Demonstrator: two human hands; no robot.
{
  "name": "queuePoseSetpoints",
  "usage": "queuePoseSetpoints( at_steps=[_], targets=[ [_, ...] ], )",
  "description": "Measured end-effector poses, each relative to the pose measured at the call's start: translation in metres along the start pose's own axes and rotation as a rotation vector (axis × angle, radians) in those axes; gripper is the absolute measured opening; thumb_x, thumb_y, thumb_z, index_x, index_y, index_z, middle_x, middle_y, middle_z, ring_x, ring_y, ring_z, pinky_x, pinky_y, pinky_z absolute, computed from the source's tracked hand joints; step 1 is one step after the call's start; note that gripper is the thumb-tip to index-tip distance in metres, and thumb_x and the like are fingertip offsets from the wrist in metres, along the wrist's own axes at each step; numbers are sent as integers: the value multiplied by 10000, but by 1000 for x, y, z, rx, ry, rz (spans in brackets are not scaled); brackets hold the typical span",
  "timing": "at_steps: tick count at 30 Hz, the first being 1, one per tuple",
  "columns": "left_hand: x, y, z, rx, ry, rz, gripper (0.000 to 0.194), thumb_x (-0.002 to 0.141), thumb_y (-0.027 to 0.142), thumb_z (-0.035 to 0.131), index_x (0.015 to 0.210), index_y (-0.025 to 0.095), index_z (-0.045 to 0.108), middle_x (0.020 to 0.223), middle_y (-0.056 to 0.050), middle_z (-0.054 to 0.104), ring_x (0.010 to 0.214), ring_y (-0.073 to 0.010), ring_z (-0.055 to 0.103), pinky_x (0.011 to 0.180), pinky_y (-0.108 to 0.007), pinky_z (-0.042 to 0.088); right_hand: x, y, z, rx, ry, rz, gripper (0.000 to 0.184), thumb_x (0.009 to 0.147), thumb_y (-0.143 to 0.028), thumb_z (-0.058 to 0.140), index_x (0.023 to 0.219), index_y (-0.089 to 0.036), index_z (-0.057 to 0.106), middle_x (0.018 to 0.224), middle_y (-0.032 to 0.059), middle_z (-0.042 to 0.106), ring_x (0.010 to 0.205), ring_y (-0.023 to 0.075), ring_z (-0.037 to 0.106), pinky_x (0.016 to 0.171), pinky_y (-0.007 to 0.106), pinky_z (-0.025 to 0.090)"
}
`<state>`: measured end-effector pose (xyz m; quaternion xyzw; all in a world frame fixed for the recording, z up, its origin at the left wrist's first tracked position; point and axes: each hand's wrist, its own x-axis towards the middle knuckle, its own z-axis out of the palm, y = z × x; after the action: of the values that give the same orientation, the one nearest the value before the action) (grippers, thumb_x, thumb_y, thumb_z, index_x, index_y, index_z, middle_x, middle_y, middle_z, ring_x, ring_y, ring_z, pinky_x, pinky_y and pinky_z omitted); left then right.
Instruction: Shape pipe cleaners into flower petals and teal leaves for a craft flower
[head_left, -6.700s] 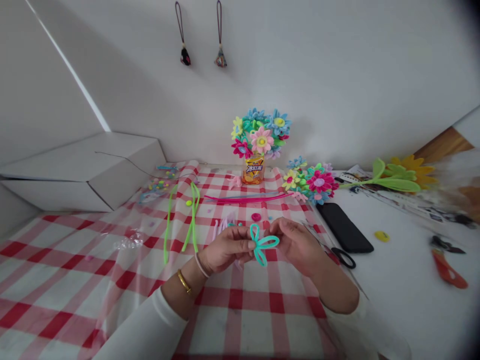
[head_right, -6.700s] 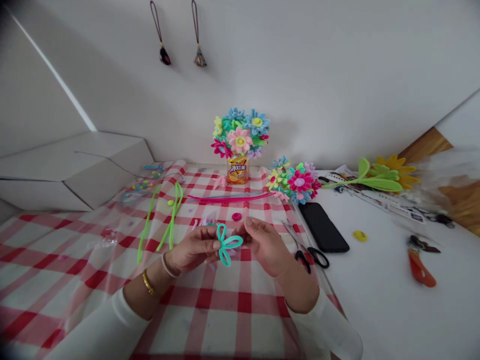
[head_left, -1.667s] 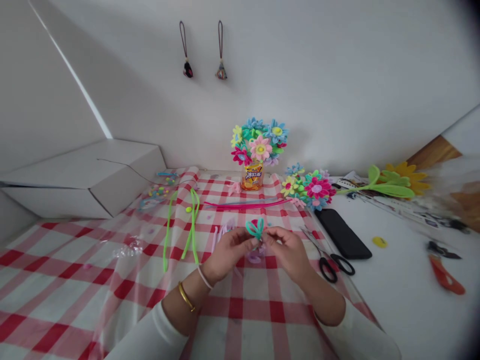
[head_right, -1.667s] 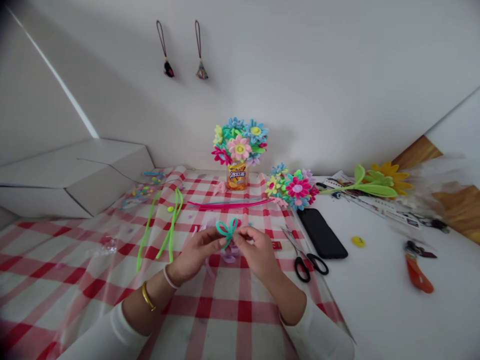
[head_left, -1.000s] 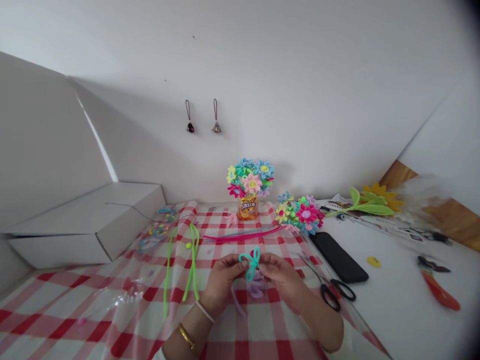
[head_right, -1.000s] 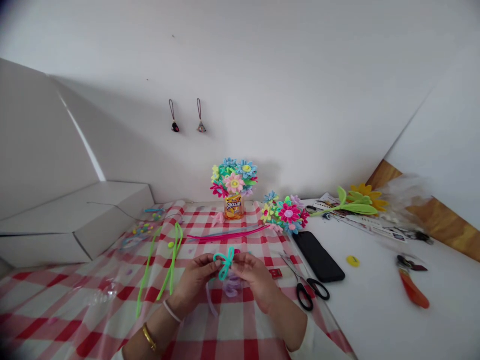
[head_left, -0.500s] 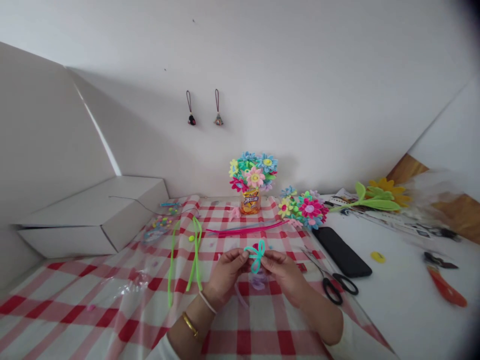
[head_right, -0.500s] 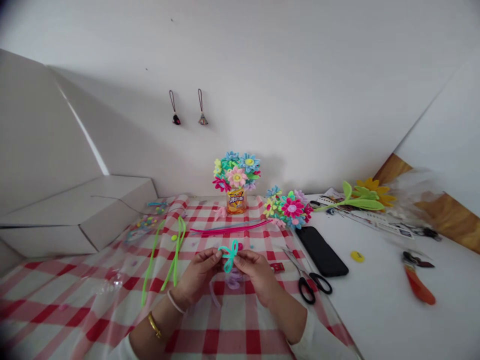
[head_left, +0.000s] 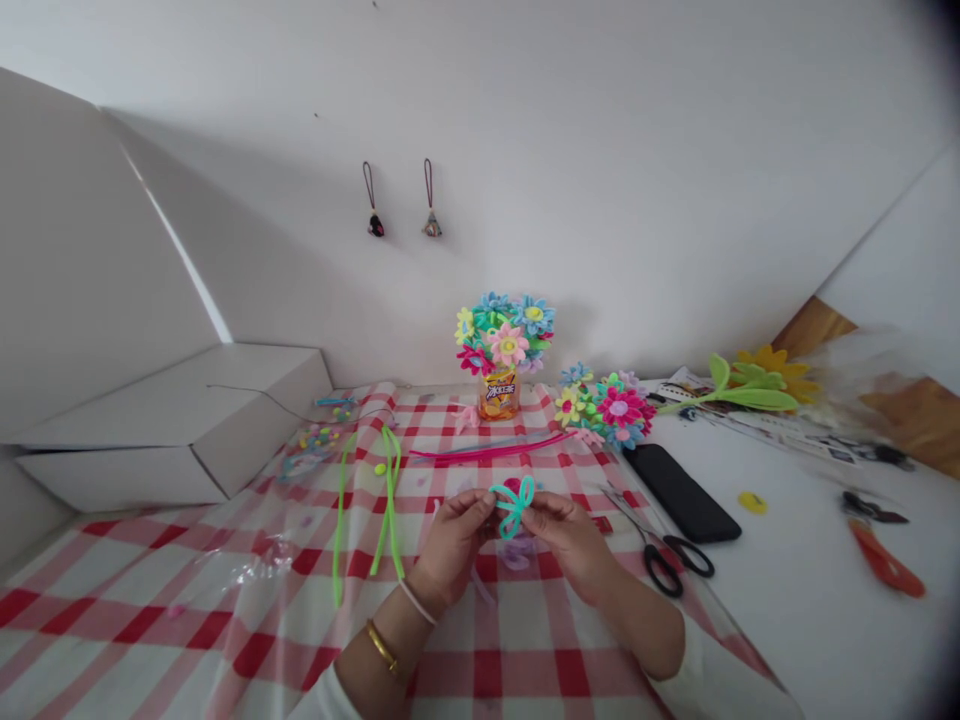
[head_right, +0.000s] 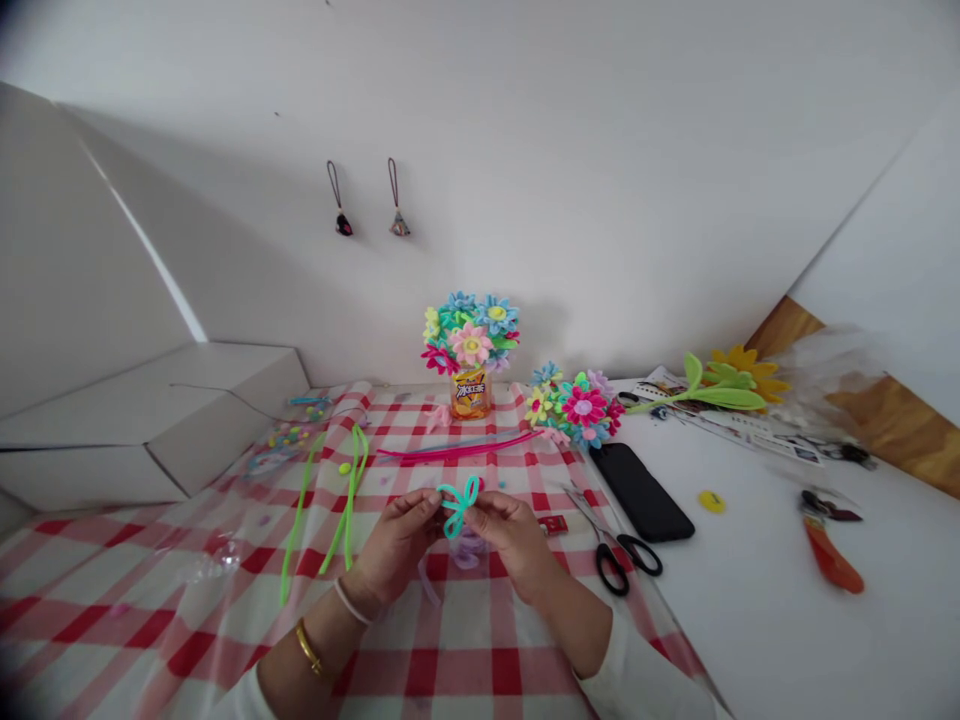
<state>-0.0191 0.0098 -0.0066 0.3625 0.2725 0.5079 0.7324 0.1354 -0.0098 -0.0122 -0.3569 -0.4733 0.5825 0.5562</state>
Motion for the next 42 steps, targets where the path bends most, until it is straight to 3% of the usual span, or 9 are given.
queuePoseSetpoints(
  at_steps=[6, 12, 16, 19, 25, 34, 39, 42],
  targets=[
    [-2, 2, 1, -73, -3, -89, 171, 698, 310, 671, 701, 140, 649, 675, -37, 635, 638, -137, 567, 611, -267, 413, 0, -2, 2, 90, -53, 72, 173, 681, -276, 708, 813, -164, 707, 761, 46, 676, 727, 161, 589, 770, 330, 426],
    [-4, 0, 2, -81, -172, -3, 146, 737, 269, 644, 669, 146, 606, 701, -16, 598, 644, -118, 538, 642, -266, 401, -4, 1, 4, 305, -62, 218, 120, 666, -237, 723, 731, -141, 697, 672, 34, 656, 603, 121, 562, 602, 263, 413],
    [-6, 4, 3, -55, -263, -43, 171, 741, 286, 639, 664, 138, 600, 677, -24, 582, 631, -124, 530, 644, -277, 398, -4, 2, 4, 353, -62, 233, 122, 658, -243, 731, 722, -146, 692, 687, 38, 668, 595, 117, 567, 615, 268, 407],
    [-5, 7, 1, -50, -227, -92, 153, 730, 276, 649, 681, 138, 605, 655, -26, 584, 616, -127, 534, 644, -283, 400, -2, 1, 2, 326, -45, 219, 144, 663, -260, 729, 749, -150, 692, 703, 44, 675, 643, 138, 593, 661, 291, 416],
    [-2, 9, -2, -9, -106, -74, 134, 688, 250, 688, 692, 139, 614, 622, -15, 592, 562, -105, 523, 599, -254, 387, -1, -7, 0, 212, 3, 191, 172, 635, -270, 747, 729, -138, 690, 666, 30, 658, 587, 121, 564, 609, 279, 418],
    [-1, 14, -3, 41, -133, -85, 162, 634, 260, 730, 670, 132, 638, 656, -35, 623, 619, -133, 555, 645, -276, 411, -3, -7, 0, 247, -24, 232, 162, 639, -270, 739, 742, -158, 684, 681, 31, 661, 586, 131, 564, 589, 282, 421],
    [0, 16, -3, 54, -29, -105, 205, 664, 320, 702, 694, 125, 643, 708, -50, 649, 647, -147, 573, 651, -284, 425, -5, -7, 0, 105, -28, 240, 158, 623, -260, 750, 710, -145, 685, 626, 10, 631, 564, 111, 537, 582, 266, 402],
    [-1, 14, -1, 68, -39, -110, 192, 645, 287, 722, 690, 119, 640, 656, -33, 639, 583, -119, 550, 596, -251, 407, -7, -8, 1, 22, -63, 271, 136, 618, -245, 751, 687, -145, 688, 584, -10, 608, 524, 81, 499, 544, 230, 371]
  ],
)
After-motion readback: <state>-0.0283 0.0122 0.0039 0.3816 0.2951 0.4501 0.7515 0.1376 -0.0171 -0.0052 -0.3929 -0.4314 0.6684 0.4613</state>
